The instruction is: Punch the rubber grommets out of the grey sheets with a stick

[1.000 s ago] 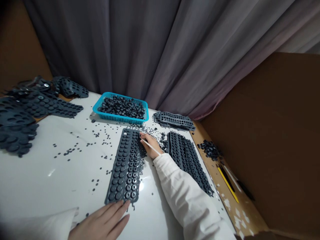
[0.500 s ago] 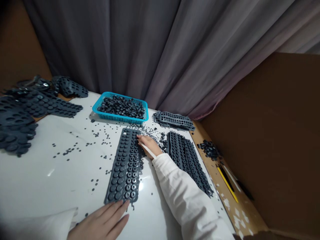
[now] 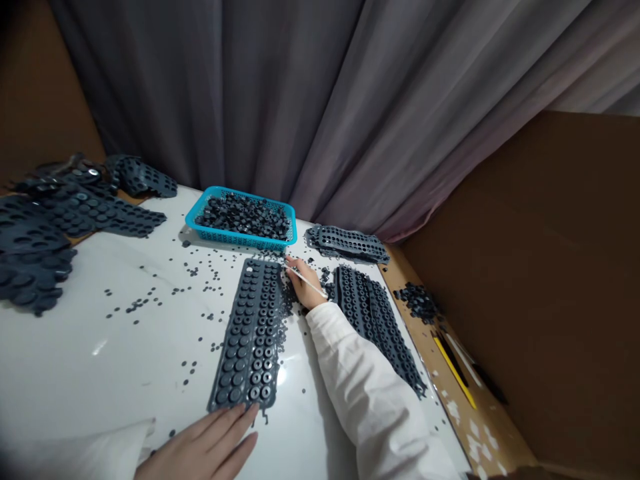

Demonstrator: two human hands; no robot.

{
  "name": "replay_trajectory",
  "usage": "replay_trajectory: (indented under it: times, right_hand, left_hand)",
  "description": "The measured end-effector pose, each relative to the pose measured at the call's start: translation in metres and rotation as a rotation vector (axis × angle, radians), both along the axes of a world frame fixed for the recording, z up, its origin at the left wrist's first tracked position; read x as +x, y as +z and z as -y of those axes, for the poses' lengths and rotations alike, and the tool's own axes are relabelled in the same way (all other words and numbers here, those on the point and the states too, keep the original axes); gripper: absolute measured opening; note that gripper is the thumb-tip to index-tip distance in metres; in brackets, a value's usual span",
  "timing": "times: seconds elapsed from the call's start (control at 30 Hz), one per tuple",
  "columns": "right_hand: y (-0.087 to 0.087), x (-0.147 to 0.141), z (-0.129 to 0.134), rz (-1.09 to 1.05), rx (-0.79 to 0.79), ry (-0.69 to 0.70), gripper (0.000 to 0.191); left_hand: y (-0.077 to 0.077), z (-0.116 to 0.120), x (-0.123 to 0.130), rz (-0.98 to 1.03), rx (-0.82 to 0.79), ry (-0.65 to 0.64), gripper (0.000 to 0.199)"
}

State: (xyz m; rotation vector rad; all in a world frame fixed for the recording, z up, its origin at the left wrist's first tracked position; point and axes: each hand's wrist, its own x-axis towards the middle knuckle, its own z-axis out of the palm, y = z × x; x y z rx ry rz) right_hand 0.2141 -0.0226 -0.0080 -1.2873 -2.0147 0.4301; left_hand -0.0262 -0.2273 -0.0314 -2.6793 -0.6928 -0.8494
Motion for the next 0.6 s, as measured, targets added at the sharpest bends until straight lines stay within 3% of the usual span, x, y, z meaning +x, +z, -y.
replay_trajectory:
  times: [0.27, 0.6]
  right_hand:
    - [-0.005, -0.008, 0.009, -0.052, -0.045, 0.133, 0.016]
    - [-0.006, -0.008, 0.005, -0.061, -0.069, 0.147, 0.016]
  left_hand:
    - [0.007, 0.0, 0.0, -0.062, -0.012, 0.008, 0.027]
    - [-0.004, 0.001, -0.001, -0.124, -0.028, 0.005, 0.023]
